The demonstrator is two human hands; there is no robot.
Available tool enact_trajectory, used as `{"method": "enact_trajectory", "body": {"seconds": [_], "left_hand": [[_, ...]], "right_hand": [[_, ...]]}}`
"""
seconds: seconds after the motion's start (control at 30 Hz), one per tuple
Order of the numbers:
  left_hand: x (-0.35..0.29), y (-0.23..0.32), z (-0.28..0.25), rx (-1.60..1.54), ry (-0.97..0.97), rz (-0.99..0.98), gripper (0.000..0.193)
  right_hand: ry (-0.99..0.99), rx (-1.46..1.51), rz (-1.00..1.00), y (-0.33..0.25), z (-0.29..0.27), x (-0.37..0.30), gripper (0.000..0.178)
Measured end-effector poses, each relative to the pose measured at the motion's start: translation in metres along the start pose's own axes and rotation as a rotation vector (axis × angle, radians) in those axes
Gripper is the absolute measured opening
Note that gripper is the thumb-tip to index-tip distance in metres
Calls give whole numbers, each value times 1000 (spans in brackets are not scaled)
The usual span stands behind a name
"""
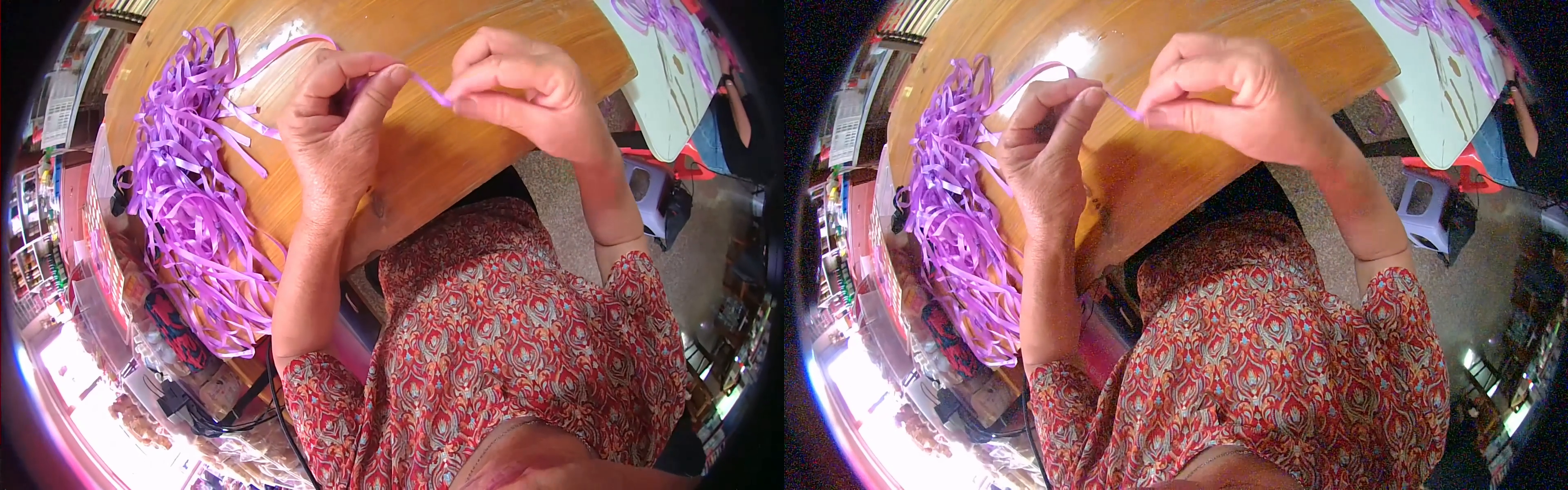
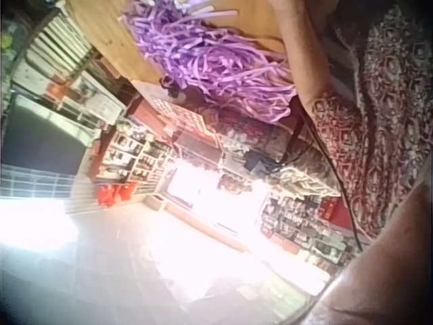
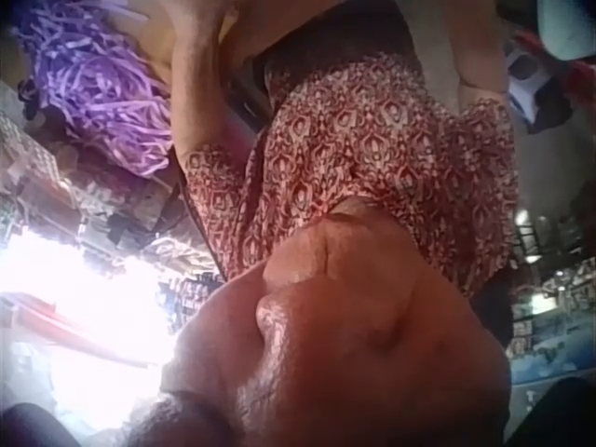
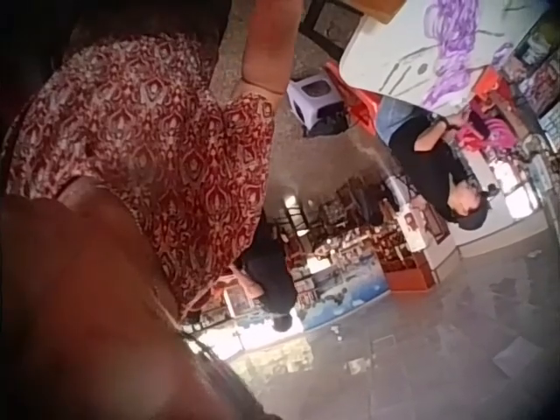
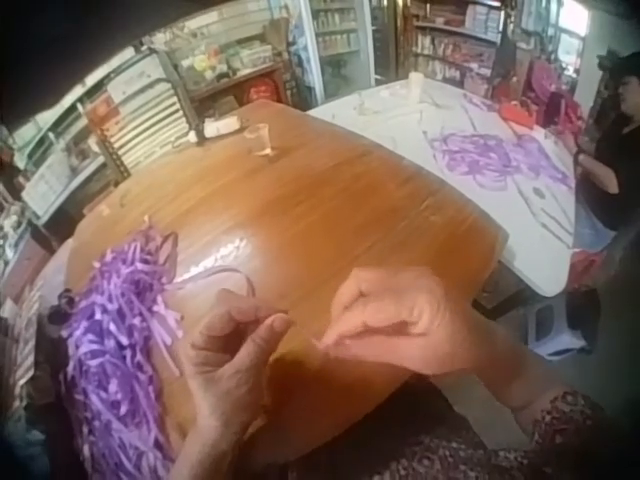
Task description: Tying knots or loops into a large number of purple ribbons at a table.
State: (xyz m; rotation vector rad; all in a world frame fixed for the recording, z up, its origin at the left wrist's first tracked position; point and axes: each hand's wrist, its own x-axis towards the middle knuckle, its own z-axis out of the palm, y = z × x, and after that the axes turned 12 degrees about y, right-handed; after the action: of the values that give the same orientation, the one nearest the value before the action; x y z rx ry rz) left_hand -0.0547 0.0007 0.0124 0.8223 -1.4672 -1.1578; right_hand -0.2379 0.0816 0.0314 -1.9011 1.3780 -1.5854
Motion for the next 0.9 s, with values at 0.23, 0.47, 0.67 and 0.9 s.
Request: {"method": "enact_trajectory", "body": {"seconds": [0.23,0.47,0.67,0.9], "left_hand": [[-7,1,7,-357,-25,-281,14],[-7,0,7,-440,24,-361,11],[-7,2,6,-444,55,-344,11],[-12,2,12,-300,103,-110,14]], "right_hand": [[-101,1074,623,12,17,-1,14],[-168,1530,650,35,36,4,24],[-174,1692,629,31,45,4,27],[318,896,457,15,53,6,25]]}}
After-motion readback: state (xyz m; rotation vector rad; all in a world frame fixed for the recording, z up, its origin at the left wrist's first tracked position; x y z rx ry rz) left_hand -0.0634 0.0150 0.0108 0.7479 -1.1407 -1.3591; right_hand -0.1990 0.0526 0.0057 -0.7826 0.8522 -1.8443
